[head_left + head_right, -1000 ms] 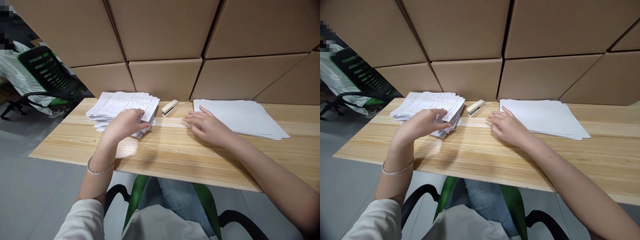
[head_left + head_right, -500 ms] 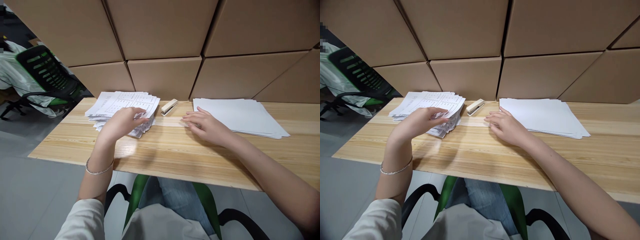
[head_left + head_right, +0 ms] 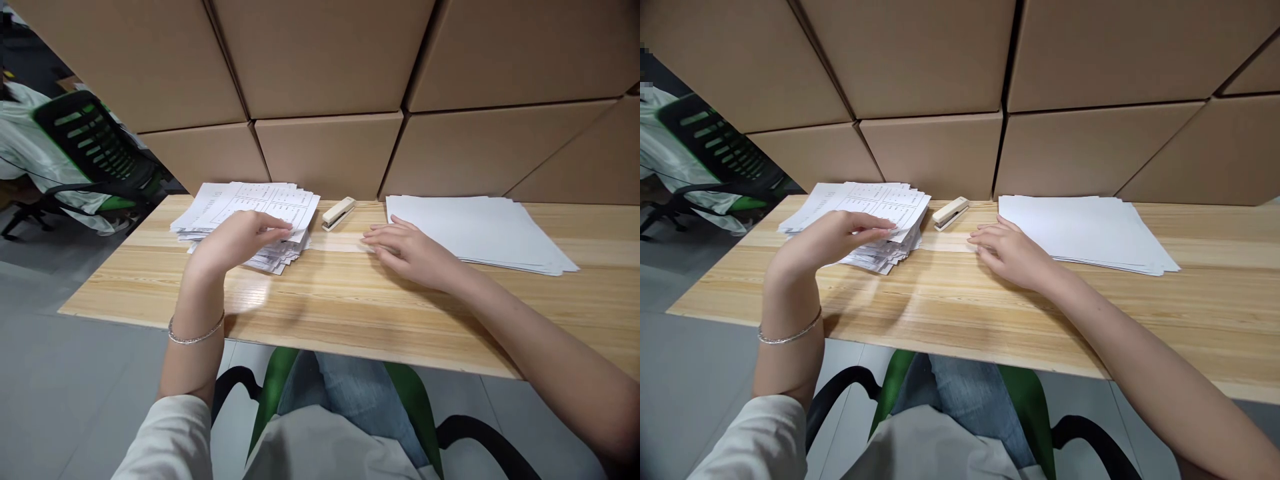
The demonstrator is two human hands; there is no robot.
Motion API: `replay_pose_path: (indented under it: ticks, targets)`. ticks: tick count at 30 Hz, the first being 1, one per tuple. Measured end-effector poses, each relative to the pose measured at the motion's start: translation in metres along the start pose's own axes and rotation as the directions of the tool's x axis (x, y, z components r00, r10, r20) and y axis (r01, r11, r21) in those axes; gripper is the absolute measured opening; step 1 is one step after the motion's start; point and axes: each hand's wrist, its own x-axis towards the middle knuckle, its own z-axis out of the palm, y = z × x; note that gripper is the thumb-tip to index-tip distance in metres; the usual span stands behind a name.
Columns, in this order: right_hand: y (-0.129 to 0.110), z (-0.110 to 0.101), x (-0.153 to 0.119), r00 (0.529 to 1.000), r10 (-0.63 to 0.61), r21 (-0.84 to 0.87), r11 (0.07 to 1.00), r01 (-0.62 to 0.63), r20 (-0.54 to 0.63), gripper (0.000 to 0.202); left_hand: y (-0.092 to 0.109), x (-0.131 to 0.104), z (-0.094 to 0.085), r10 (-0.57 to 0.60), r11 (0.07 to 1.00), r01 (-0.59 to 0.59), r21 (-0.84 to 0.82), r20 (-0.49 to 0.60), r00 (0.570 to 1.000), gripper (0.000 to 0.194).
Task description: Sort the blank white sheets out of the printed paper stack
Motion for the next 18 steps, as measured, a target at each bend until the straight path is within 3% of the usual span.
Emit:
replay_pose_path:
  ticks: [8, 13, 18]
  targets:
    - [-0.002, 0.000, 0.001, 1.000, 0.000, 0.017, 1.000, 0.000, 0.005, 0.035, 0.000, 0.001, 0.008, 0.031, 0.997, -0.042, -0.071, -0.161, 0.986, 0.025]
    - [-0.002, 0.000, 0.001, 1.000, 0.003, 0.065, 0.998, -0.003, -0.003, 0.033, 0.009, 0.006, 0.016, -0.005, 0.980, -0.057, -0.191, -0.308, 0.951, 0.019]
    - [-0.003, -0.002, 0.002, 0.998, 0.042, 0.171, 0.985, -0.035, -0.038, 0.030, 0.011, 0.008, 0.018, -0.008, 0.852, -0.238, -0.466, -0.467, 0.884, 0.052]
